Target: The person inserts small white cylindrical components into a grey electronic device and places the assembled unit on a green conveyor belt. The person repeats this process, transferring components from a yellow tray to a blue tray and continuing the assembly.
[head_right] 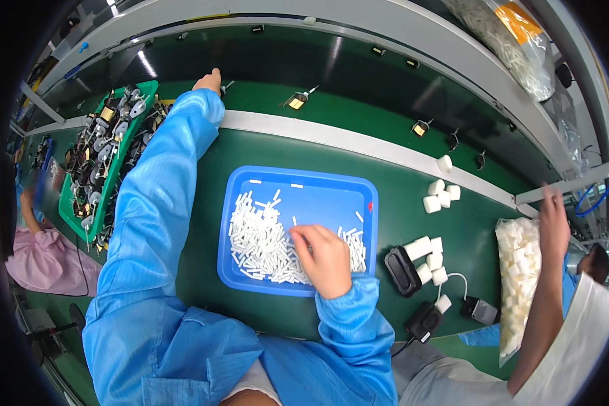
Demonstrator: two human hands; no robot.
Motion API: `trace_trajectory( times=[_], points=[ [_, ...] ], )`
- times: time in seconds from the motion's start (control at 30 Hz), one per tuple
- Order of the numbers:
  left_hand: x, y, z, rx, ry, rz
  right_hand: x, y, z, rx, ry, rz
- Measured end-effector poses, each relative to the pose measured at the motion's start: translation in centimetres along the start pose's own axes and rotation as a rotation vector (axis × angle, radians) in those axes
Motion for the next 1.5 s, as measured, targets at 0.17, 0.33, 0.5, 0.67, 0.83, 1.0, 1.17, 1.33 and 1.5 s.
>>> trace_trajectory(
  times=[0.17,0.33,0.5,0.67,0.83,1.0,1.17,1.33,1.5],
  points=[
    [2.3,-3.0,-6.3,0.122,0.243,-0.705,0.1,2.4,4.4,-0.016,-0.408,-0.331],
    [4.3,-7.3,-20.6,-0.238,0.458,-1.545,1.8,4.9,7.1,-0.16,-0.38,-0.563],
    [3.0,-7.0,-32.1,-0.401,0.448,-1.551,1.5,2.9,6.1,-0.131,-0.208,-0.32],
    [1.9,-4.9,-35.5,-0.357,0.326,-1.555,1.7,3.5,5.2,-0.037,-0.363,-0.243],
    [1.1,-3.6,-35.6,-0.21,0.339,-1.424,2.6,5.3,6.4,-0.085,-0.16,-0.273],
    [0.7,-3.8,-35.7,-0.195,0.339,-1.256,1.8,5.2,6.5,-0.288,-0.098,-0.419],
    [1.1,-4.2,-35.7,-0.126,0.382,-1.21,-0.2,1.3,5.2,-0.139,0.022,0.104],
    [2.1,-5.5,-35.9,-0.088,0.478,-1.124,-3.9,-2.1,2.5,-0.068,0.141,0.646],
    [3.6,-6.3,-36.0,-0.11,0.544,-1.101,-4.8,-3.1,1.8,-0.016,0.073,0.627]
  ],
)
Point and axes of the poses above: each hand's wrist, its own z-axis towards the middle knuckle, its own y-axis out of the palm, x = y × z, the point moved 2 cm from there along z, towards the middle knuckle
